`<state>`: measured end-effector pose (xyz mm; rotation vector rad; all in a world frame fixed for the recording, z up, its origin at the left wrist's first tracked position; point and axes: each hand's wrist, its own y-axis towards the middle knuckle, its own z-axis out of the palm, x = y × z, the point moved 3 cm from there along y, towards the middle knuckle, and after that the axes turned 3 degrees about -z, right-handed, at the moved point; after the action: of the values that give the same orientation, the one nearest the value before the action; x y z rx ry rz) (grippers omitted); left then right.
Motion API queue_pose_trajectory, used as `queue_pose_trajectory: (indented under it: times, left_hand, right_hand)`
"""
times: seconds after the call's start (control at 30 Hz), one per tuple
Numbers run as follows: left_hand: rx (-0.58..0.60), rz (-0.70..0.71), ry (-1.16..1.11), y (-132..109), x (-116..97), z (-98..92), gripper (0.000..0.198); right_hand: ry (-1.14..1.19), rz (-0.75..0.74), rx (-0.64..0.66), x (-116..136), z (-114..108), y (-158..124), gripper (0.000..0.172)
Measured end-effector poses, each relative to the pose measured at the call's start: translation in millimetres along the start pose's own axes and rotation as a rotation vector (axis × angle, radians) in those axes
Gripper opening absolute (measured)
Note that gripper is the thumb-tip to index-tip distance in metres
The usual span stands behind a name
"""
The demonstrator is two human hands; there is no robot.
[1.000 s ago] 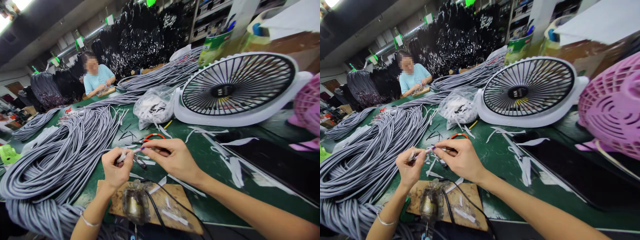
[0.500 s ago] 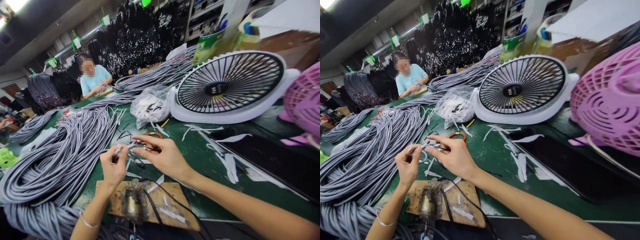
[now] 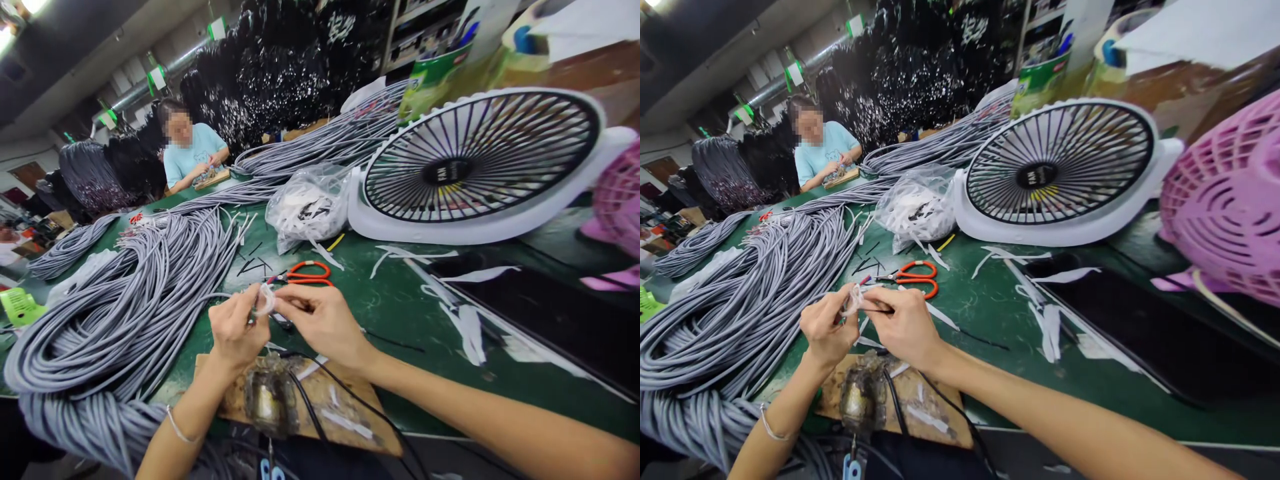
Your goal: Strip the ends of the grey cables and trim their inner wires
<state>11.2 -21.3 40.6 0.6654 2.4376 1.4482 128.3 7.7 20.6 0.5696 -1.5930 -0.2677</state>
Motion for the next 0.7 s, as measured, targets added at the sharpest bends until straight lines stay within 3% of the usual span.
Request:
queue_pose_trajectory:
  times: [0.13,0.2,0.3,0.37,0.5,0.6,0.7]
  left_hand:
    - [0.107,0.065,0.005,3.7,1.0,2.1,0.018]
    - [0.195,0.132,-0.079,4.6,0.1,2.6,0.019]
    - [0.271,0.181,-0.23,3.0,-0.4,2.0,0.02]
    - [0.234,0.109,-0.356,0.8,1.7,0.5,0.022]
    - [0.137,-0.23,-0.533,-4.3,9.6,1.1,0.031]
    - [0.283,-0.374,-0.649,-5.1,9.1,7.4,0.039]
    - [0.512,-0.371,-0.722,-3.4,4.5,12.6,0.041]
  right_hand:
    - [-0.176,-0.138,-0.06,11.5,-16.7,1.3,0.023]
    - [-0.179,-0.08,-0.058,13.3,-28.4,7.8,0.021]
    - [-0.038,0.113,0.045,8.9,-36.0,18.5,0.02]
    - [0.108,0.254,0.121,3.0,-32.2,22.0,0.019]
    - [0.335,0.507,0.206,-7.3,-16.3,19.2,0.021]
    - [0.379,0.536,0.192,-6.2,-13.8,17.0,0.021]
    - [0.355,0.422,0.134,-0.1,-21.1,19.0,0.015]
